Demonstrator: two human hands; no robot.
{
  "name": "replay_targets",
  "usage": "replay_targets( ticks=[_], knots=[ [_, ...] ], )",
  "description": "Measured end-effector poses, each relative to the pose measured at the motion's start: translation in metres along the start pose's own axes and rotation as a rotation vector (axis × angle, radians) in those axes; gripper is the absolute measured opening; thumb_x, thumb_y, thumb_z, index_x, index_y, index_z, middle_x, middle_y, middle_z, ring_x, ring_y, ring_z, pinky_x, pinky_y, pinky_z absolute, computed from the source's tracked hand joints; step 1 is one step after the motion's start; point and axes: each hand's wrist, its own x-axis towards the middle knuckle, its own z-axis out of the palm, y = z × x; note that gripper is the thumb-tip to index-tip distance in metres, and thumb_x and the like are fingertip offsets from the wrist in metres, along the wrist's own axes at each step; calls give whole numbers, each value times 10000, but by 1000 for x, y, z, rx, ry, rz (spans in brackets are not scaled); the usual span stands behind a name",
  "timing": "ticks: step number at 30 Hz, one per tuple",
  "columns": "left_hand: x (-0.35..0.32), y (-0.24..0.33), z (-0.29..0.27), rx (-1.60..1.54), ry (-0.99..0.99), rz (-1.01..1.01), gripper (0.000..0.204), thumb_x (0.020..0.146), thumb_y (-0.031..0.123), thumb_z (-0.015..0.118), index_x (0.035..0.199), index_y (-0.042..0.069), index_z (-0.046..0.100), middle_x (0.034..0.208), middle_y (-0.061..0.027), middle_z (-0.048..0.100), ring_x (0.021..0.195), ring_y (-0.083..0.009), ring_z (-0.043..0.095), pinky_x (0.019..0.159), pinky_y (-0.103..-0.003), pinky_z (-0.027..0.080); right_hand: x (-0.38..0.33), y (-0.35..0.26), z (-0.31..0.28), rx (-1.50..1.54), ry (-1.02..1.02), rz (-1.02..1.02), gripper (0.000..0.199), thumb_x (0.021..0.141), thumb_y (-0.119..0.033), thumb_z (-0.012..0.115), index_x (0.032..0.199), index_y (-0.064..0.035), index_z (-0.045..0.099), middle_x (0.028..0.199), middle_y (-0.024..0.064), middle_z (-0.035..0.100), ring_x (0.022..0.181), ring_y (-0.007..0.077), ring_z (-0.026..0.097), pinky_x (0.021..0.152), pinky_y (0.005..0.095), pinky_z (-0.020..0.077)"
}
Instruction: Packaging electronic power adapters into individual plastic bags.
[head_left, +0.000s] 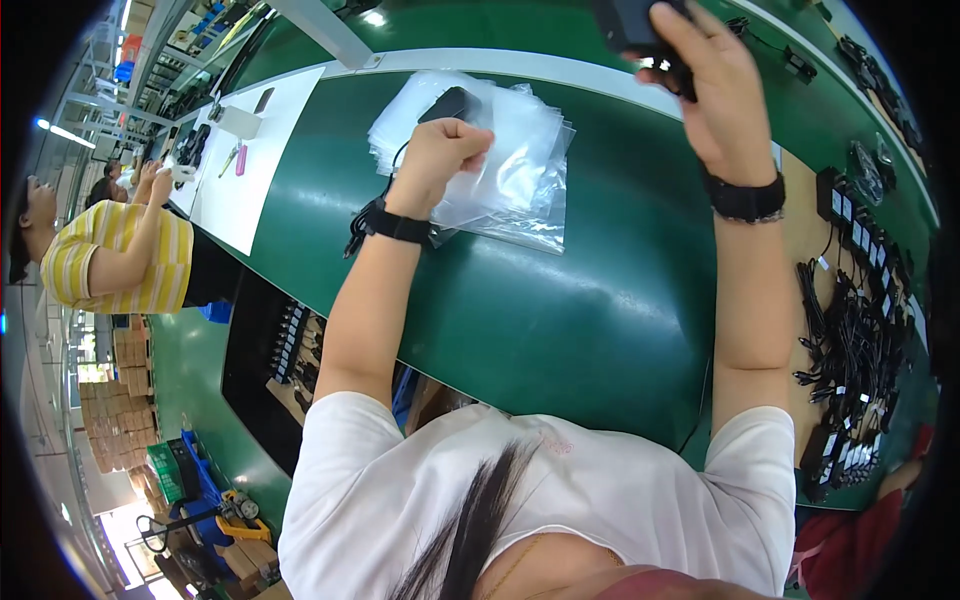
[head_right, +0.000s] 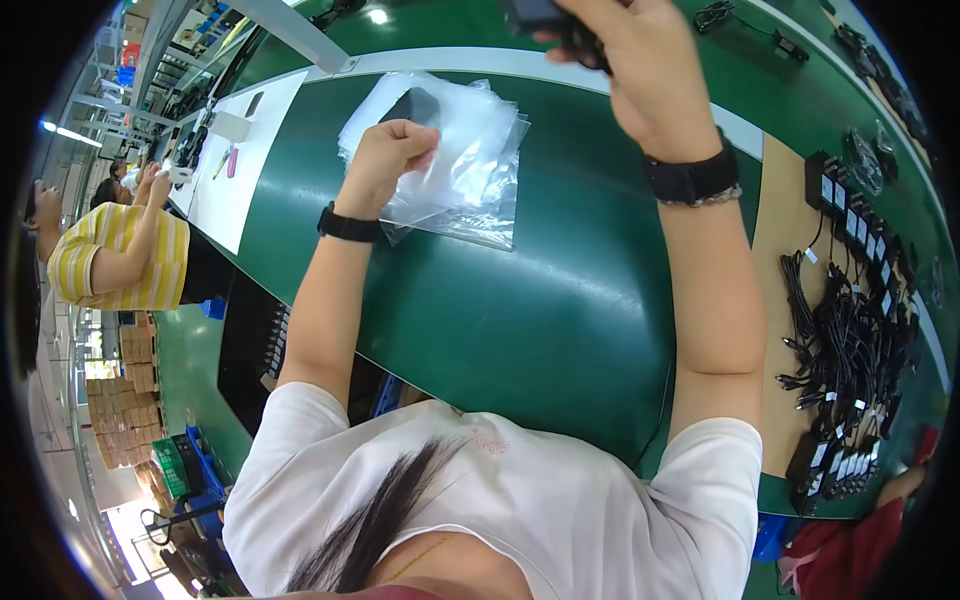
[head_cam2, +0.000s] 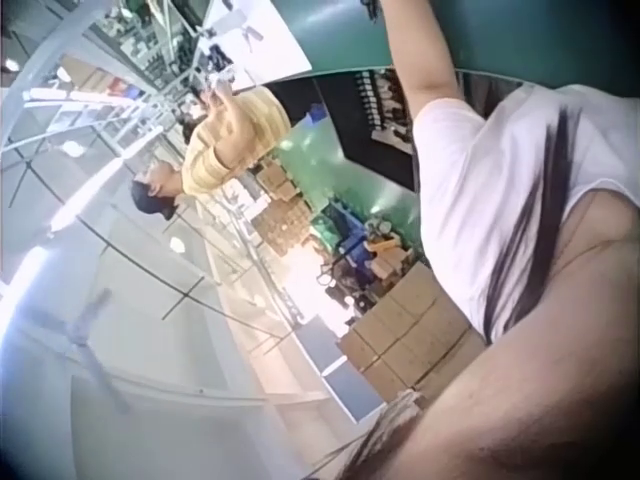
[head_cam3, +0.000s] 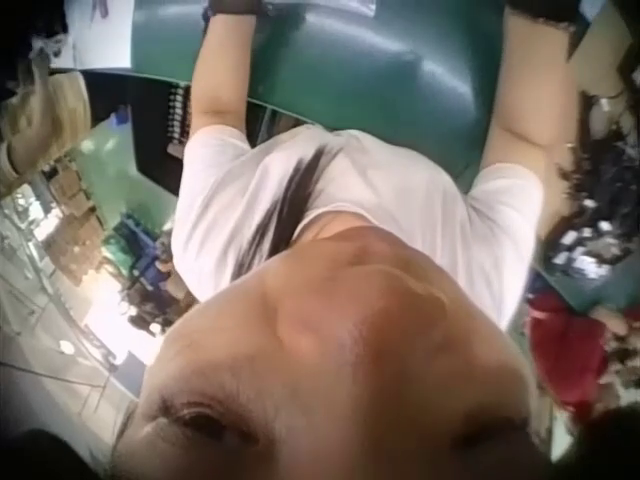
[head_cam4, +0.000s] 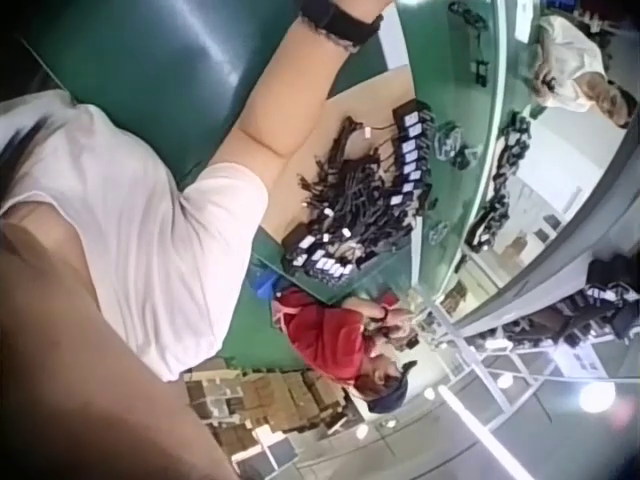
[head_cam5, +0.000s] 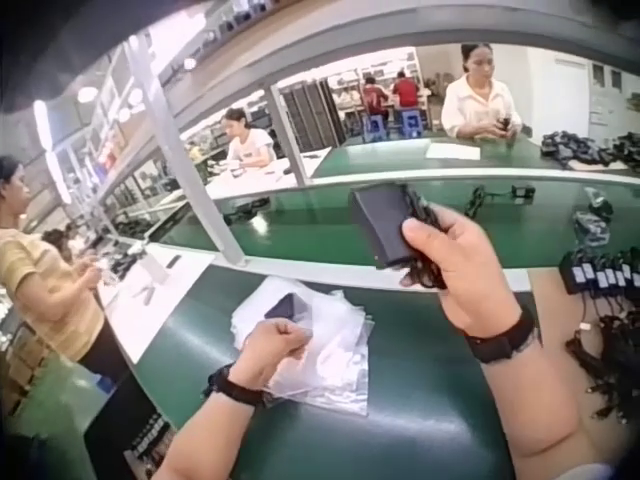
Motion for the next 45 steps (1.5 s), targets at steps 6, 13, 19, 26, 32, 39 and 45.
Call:
replay_targets(
  ticks=[6,13,19,26,32,39,45],
  knots=[
    [-26,-8,52,548,88,281,421,559,297,810,547,-1,514,524,-115,545,479,-200,529,477,-312,428,-23,81,25,432,-121,477,269,870,-222,559,983,22,545,902,106,594,781,198,603,732,365,538],
    [-39,-2,54,608,10,340,453,582,348,790,545,6,496,512,-137,524,476,-255,511,487,-328,421,-27,106,9,177,46,420,274,871,-213,561,1035,4,524,926,88,602,784,159,596,715,297,511],
    [-20,-10,44,317,219,409,368,753,269,675,586,8,476,518,-99,505,460,-173,479,471,-302,402,-42,99,12,-423,-94,-36,438,802,-167,637,1163,22,476,956,67,593,794,109,565,701,248,477],
    [-20,11,51,171,131,476,265,863,248,547,777,-3,544,523,-110,526,465,-185,518,462,-292,407,-56,83,23,-1057,-318,-428,480,744,-129,662,1163,-2,467,944,174,576,836,293,578,730,335,464],
    [-39,27,83,703,151,894,170,837,176,548,747,39,500,560,-176,553,545,-340,577,474,-414,456,-39,79,22,-547,-275,275,279,803,-92,577,1062,-13,508,818,54,574,716,145,544,627,271,440],
    [-41,43,95,594,325,1106,164,822,167,572,791,28,491,546,-125,550,504,-289,570,433,-350,443,-28,89,19,340,-81,136,220,870,-93,503,1067,-9,550,930,37,605,653,97,541,575,232,444],
    [-45,56,104,774,428,1117,180,801,173,597,769,28,495,529,-108,541,486,-260,569,426,-331,437,-19,94,24,-500,-84,-300,299,827,-60,556,1110,28,516,1002,132,610,847,195,601,740,280,475]
  ],
)
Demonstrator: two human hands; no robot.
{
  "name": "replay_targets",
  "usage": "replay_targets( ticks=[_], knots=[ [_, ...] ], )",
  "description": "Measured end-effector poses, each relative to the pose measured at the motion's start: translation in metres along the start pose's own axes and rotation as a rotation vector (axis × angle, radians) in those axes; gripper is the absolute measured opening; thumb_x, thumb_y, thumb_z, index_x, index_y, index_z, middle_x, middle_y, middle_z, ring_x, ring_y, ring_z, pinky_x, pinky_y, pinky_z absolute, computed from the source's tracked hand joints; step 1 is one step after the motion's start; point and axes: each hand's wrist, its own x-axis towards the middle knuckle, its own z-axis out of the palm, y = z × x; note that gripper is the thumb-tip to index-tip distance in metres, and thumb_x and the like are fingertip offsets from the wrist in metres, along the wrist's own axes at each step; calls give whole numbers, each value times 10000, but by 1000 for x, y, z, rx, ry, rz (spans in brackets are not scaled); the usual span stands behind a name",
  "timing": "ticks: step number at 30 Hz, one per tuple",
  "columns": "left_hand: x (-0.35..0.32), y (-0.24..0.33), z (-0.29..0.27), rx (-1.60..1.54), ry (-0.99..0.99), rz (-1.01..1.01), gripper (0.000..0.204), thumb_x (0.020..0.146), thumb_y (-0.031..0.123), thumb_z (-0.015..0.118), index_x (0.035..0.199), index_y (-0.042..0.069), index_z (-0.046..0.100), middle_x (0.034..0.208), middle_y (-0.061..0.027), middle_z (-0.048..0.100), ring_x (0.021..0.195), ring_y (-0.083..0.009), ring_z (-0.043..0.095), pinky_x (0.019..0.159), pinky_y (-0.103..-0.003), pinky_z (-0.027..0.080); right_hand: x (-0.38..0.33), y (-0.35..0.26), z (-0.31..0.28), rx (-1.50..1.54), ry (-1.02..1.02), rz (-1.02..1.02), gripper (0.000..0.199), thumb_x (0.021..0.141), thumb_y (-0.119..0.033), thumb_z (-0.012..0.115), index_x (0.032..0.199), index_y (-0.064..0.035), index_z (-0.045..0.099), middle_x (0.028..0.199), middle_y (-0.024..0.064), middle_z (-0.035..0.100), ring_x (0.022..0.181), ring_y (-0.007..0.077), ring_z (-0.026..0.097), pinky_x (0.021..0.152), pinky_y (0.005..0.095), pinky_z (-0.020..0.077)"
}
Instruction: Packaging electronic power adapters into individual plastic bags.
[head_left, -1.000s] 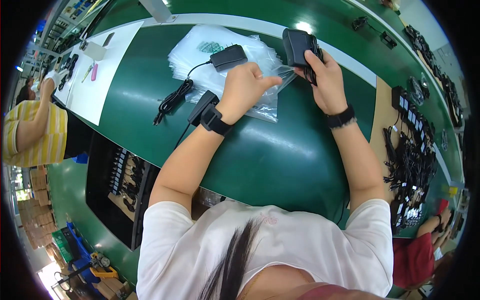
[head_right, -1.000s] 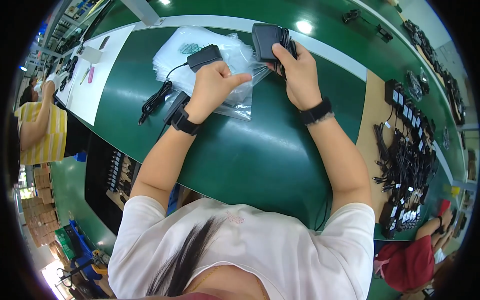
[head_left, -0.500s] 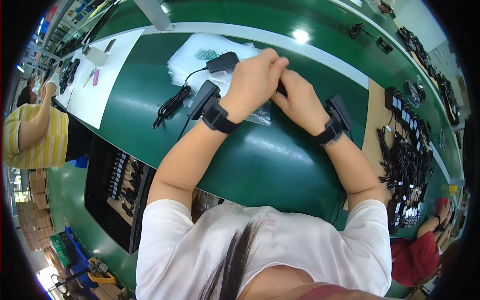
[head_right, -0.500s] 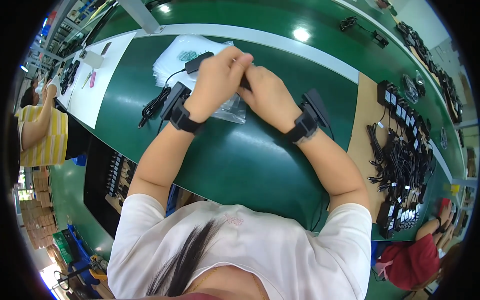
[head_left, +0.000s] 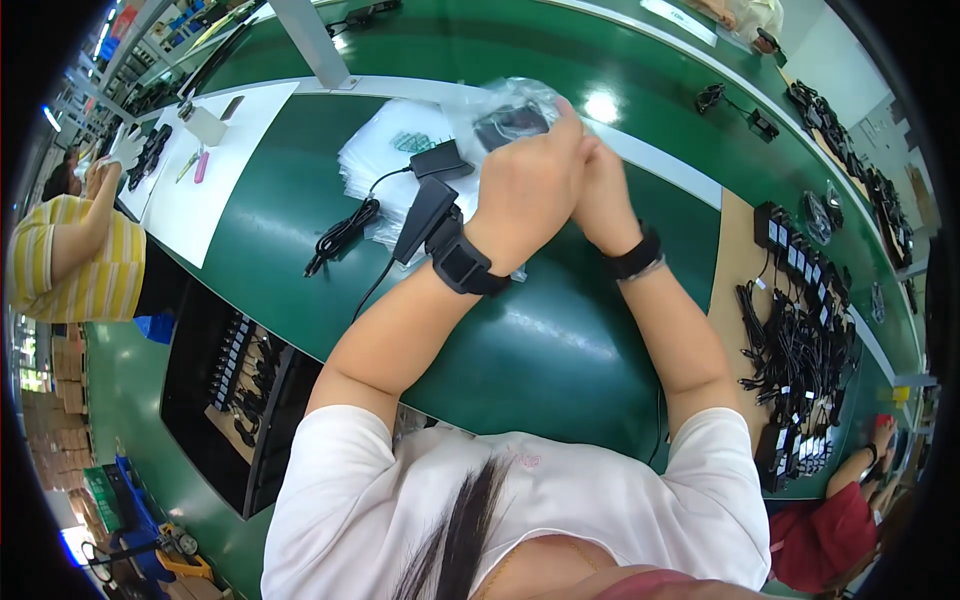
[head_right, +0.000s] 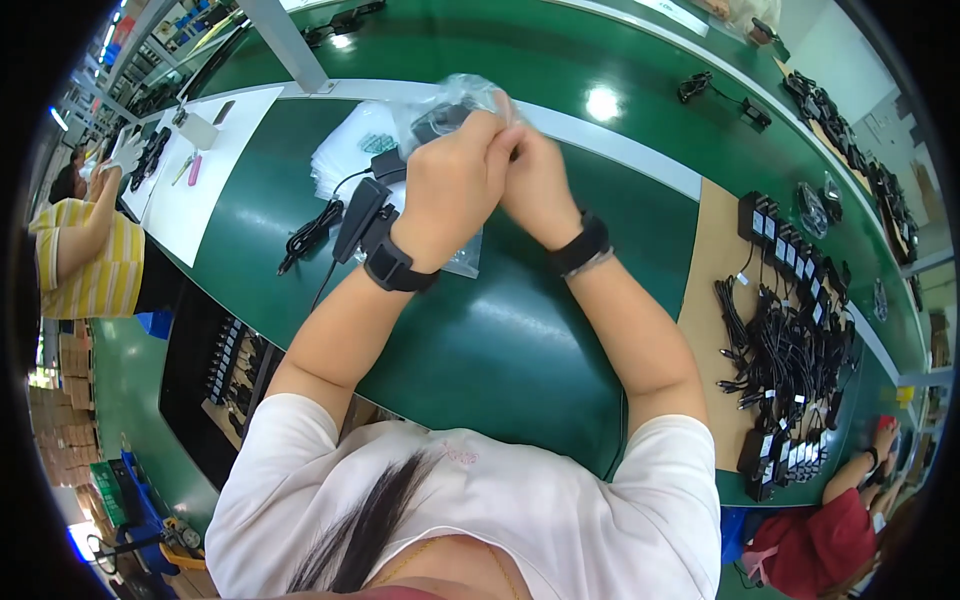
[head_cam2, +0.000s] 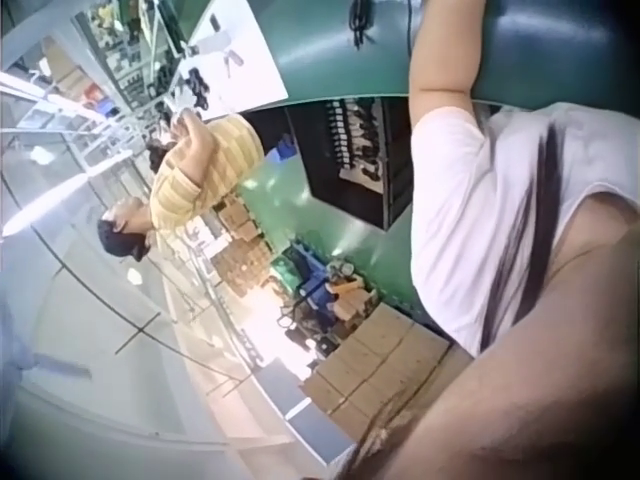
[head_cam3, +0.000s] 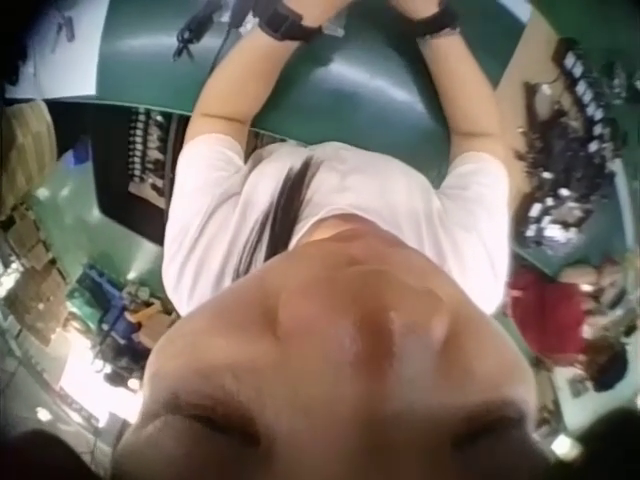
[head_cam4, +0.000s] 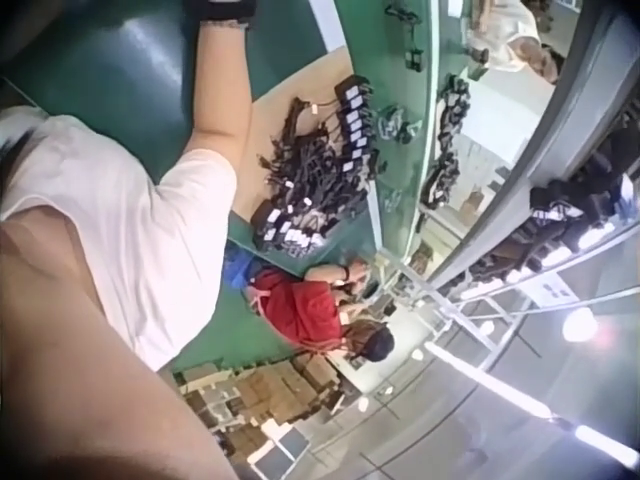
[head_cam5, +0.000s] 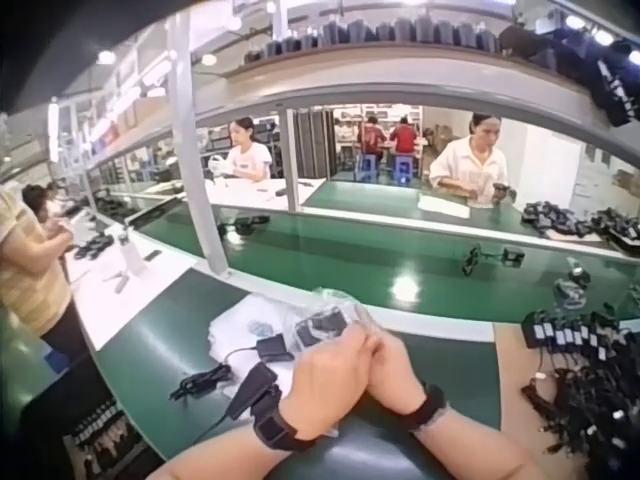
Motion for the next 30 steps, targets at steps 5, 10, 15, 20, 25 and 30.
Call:
replay_targets(
  ticks=[5,10,15,20,25,30],
  knots=[
    [-2,6,2,-97,-43,-172,134,818,171,602,789,51,551,609,-129,579,526,-300,581,454,-348,452,18,-14,-5,694,57,234,433,838,-31,541,1242,33,402,1021,106,594,832,137,569,708,247,465],
    [-9,17,12,-297,130,-40,104,807,121,615,788,33,564,607,-137,575,523,-286,580,462,-323,444,38,-9,3,-516,302,-588,578,789,-36,602,1306,-19,344,1071,97,575,836,162,583,691,282,485],
    [0,15,0,-387,55,-263,219,789,189,652,865,9,552,692,-139,583,559,-232,590,512,-299,448,40,-3,4,-98,174,-471,614,738,-74,668,1281,-1,390,1076,96,581,845,137,589,688,255,499],
    [37,-72,-50,-136,133,-301,376,853,355,557,901,-18,533,763,-145,587,670,-250,556,609,-311,431,30,-20,-15,147,-42,115,644,725,-135,691,1275,30,399,1031,111,555,790,136,565,669,262,493],
    [4,-87,-19,-450,-124,-553,531,935,399,344,710,-36,548,653,-211,559,621,-373,529,549,-388,411,32,-35,-6,395,-107,100,575,747,-101,643,1260,27,418,1004,101,567,760,122,558,662,232,478],
    [-10,-47,-4,-183,-20,-582,527,951,344,293,672,-27,542,626,-252,540,637,-433,536,558,-471,401,20,-32,16,634,90,178,493,756,-76,603,1213,33,454,929,57,571,758,98,537,637,213,445]
  ],
)
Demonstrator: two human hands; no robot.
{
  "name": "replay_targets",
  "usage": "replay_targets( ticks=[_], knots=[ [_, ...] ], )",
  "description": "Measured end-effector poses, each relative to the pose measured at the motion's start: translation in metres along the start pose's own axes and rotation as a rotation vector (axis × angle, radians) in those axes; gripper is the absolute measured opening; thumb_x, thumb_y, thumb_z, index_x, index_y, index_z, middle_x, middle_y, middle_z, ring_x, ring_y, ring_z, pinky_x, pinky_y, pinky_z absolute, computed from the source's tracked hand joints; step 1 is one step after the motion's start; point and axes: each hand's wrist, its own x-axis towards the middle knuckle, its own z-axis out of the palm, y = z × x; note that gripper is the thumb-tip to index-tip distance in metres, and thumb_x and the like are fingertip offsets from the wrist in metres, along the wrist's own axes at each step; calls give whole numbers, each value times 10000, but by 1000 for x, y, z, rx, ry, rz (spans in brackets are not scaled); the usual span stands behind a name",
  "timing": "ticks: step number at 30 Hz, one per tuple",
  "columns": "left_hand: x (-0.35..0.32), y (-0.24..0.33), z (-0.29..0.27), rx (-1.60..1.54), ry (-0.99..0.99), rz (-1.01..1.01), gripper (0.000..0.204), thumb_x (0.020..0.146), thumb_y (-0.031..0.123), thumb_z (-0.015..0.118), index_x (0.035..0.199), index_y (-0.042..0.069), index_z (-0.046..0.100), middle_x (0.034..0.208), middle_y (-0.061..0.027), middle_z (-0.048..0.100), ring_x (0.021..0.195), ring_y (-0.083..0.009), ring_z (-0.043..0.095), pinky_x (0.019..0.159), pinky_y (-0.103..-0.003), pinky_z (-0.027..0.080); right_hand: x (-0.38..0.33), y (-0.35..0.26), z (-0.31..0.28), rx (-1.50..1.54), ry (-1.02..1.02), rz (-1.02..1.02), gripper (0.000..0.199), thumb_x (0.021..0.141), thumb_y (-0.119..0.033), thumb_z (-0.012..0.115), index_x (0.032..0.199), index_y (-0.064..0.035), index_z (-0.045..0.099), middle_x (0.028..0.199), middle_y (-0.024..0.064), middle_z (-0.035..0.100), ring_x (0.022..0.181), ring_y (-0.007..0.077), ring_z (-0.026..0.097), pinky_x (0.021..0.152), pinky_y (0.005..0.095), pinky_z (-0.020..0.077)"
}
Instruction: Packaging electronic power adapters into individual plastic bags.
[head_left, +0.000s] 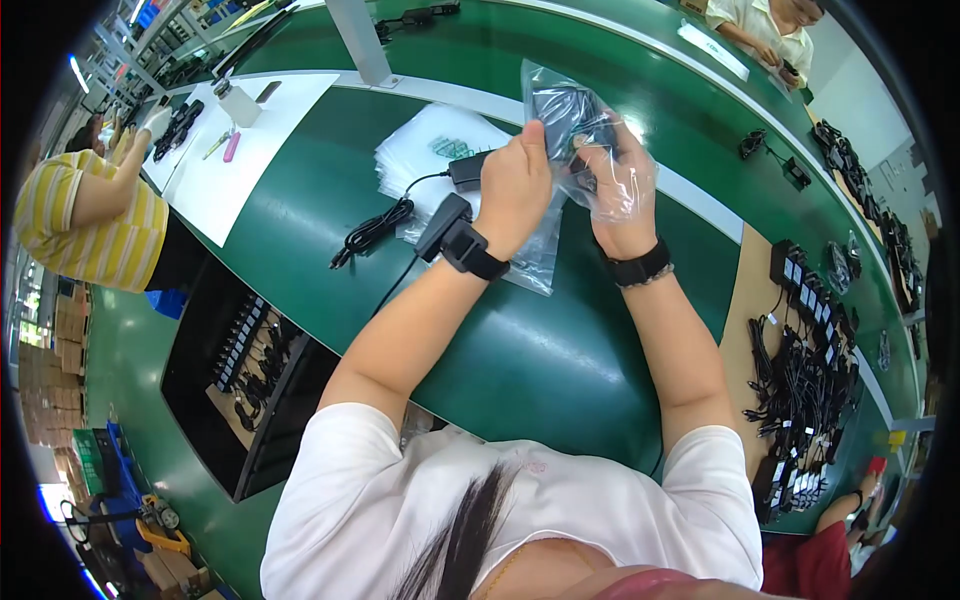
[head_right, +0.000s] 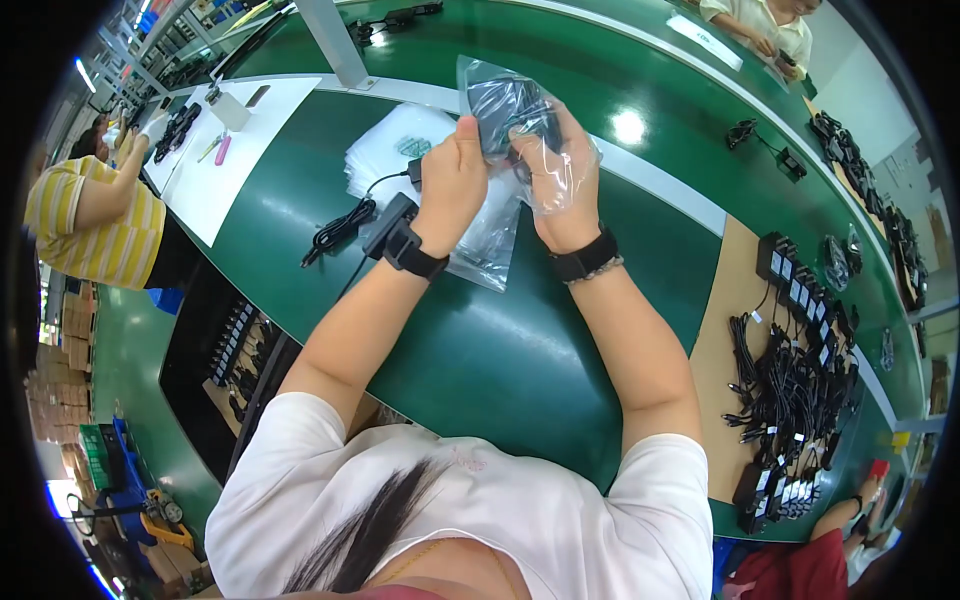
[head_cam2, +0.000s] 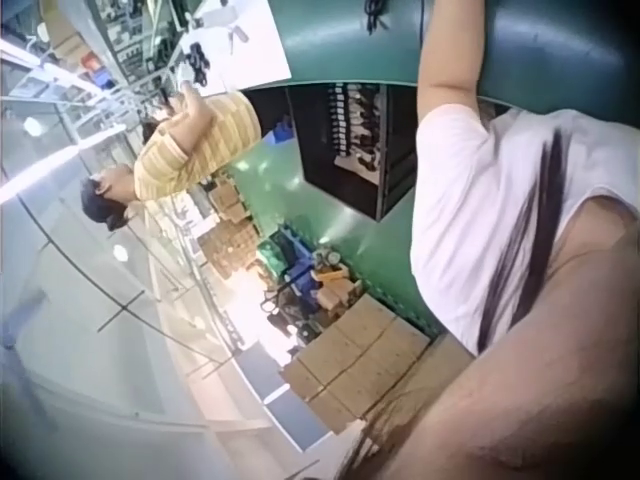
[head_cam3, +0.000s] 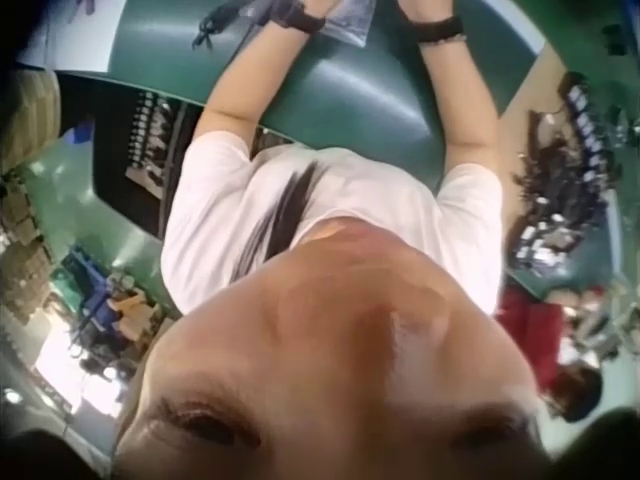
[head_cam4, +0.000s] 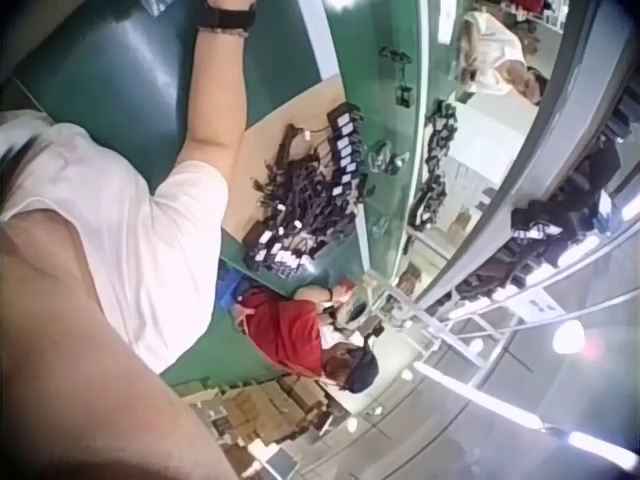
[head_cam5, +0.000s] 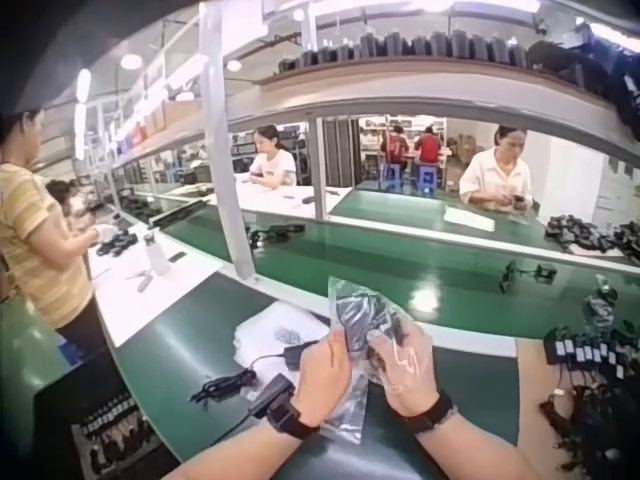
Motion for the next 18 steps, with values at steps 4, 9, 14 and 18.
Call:
replay_targets(
  ticks=[4,9,14,18],
  knots=[
    [-4,-2,-6,-25,-83,40,507,949,313,306,665,-40,535,637,-273,535,661,-454,529,583,-491,406,2,3,2,-52,26,-36,504,752,-90,620,1202,53,441,954,60,555,787,102,534,665,221,450],
    [23,-32,-31,-183,-429,21,567,850,424,534,1134,-65,506,972,-218,605,906,-304,590,771,-349,453,3,8,-8,-115,22,-7,503,762,-77,633,1196,51,413,950,91,559,831,123,545,706,236,462],
    [41,-32,-39,-1040,-497,-311,648,856,423,555,1229,-70,359,1078,-120,546,945,-161,534,797,-256,424,-2,-2,6,-325,-117,67,513,778,-125,627,1211,54,419,1063,105,533,908,161,538,816,262,426],
    [-3,-13,-10,-1088,-183,-336,396,880,282,560,1123,-16,464,1016,-61,567,891,-114,539,770,-240,432,-5,19,3,-550,-170,-170,447,846,-192,568,1204,36,427,1115,149,523,984,217,527,863,306,409]
  ],
)
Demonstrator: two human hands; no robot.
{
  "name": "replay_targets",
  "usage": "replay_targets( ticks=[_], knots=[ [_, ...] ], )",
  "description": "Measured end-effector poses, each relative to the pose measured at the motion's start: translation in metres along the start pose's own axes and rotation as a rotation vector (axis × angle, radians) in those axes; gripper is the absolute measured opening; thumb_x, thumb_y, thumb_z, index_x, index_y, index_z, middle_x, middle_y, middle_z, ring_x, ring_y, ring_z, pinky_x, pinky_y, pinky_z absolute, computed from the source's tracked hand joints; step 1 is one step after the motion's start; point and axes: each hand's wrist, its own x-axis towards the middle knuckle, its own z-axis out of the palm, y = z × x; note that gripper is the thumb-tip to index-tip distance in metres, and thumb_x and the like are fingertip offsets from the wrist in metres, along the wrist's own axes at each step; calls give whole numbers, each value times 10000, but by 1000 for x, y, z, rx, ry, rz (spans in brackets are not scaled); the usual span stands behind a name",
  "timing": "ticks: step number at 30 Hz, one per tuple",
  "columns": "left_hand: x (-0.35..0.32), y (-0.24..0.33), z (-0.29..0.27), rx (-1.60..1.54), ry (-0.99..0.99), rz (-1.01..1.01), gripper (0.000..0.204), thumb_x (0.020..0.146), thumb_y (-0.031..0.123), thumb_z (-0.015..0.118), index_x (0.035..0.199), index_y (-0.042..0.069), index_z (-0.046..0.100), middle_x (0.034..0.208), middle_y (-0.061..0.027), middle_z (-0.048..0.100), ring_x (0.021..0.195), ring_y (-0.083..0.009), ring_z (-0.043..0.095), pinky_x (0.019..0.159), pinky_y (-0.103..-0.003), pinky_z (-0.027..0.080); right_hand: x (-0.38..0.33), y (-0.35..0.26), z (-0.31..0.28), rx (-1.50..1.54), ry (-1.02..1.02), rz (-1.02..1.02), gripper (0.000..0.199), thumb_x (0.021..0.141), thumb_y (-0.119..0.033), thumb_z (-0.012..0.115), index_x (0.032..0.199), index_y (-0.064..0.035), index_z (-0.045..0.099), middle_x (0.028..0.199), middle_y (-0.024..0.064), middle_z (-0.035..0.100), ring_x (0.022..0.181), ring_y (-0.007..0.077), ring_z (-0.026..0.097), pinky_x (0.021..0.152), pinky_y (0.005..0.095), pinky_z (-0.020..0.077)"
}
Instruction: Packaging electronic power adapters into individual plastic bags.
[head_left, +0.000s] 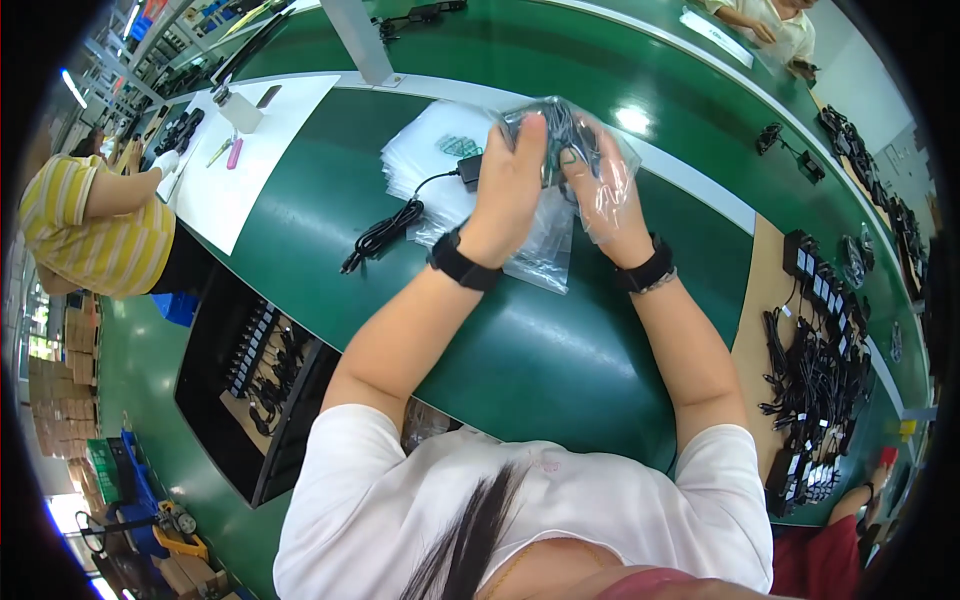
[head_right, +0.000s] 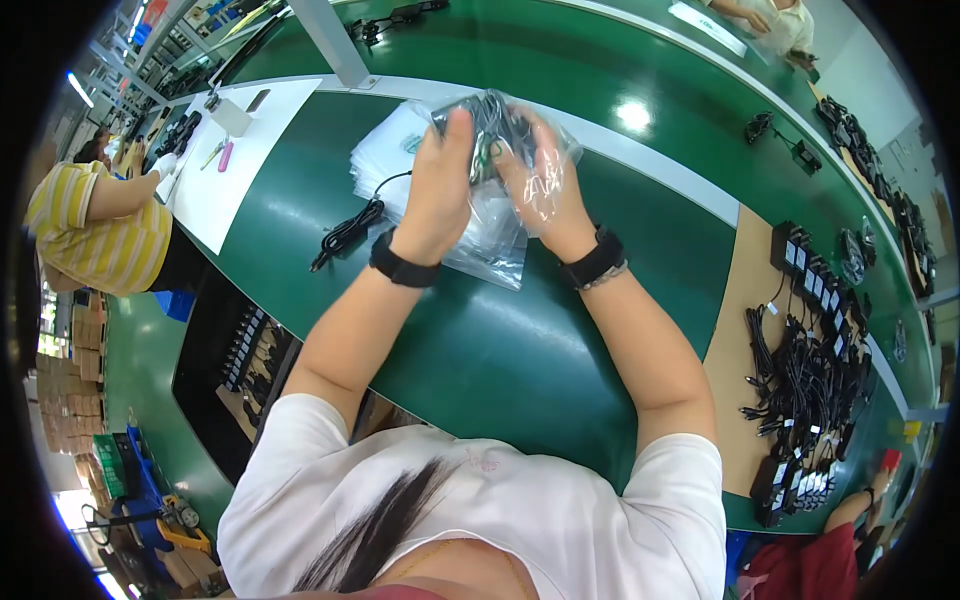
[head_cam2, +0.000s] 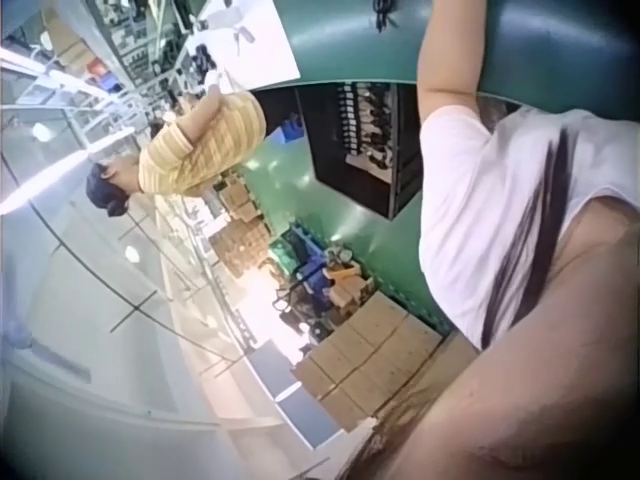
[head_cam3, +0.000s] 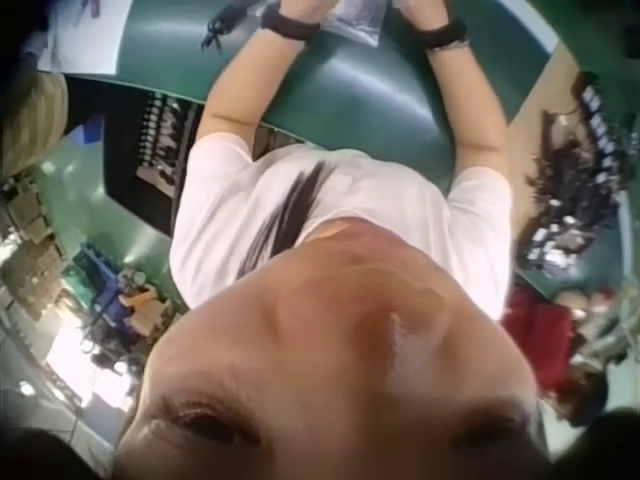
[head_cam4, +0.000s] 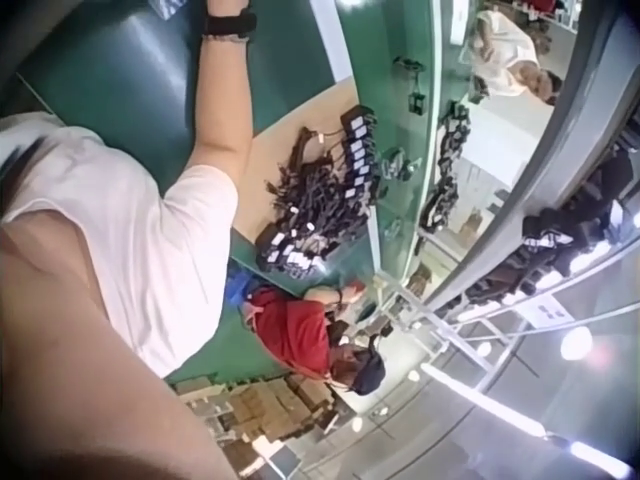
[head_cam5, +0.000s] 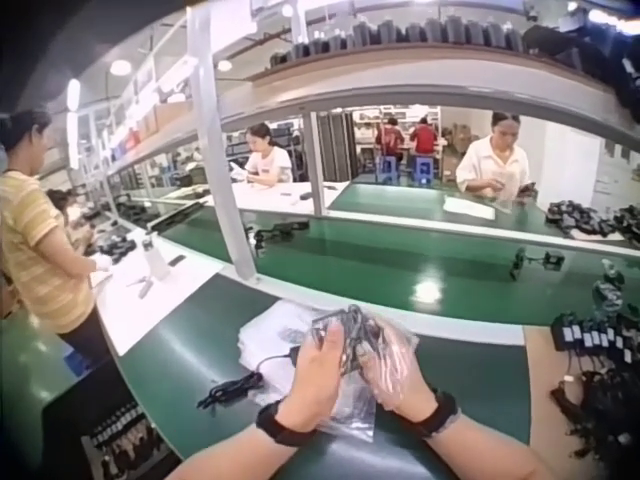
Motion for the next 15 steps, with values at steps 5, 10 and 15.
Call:
replay_targets(
  ticks=[5,10,15],
  knots=[
    [-11,10,-10,-159,-170,-254,267,845,98,586,1093,18,522,1049,-49,570,918,-127,546,809,-267,444,-3,25,1,-252,-37,-276,371,915,-211,429,1200,26,426,1035,230,534,916,369,530,810,393,421],
    [-17,13,-30,-329,-237,-416,318,819,49,593,1127,26,514,1051,-56,580,953,-157,556,864,-305,441,0,23,-18,-242,-272,-179,409,941,-291,387,1218,1,461,1103,164,506,1040,265,493,905,320,371],
    [-20,6,-29,-349,-260,-362,346,800,19,599,1134,31,512,1054,-56,582,958,-172,558,876,-322,439,0,12,-25,-160,-303,11,402,920,-317,453,1154,-2,541,927,83,560,881,162,496,823,283,387]
  ],
)
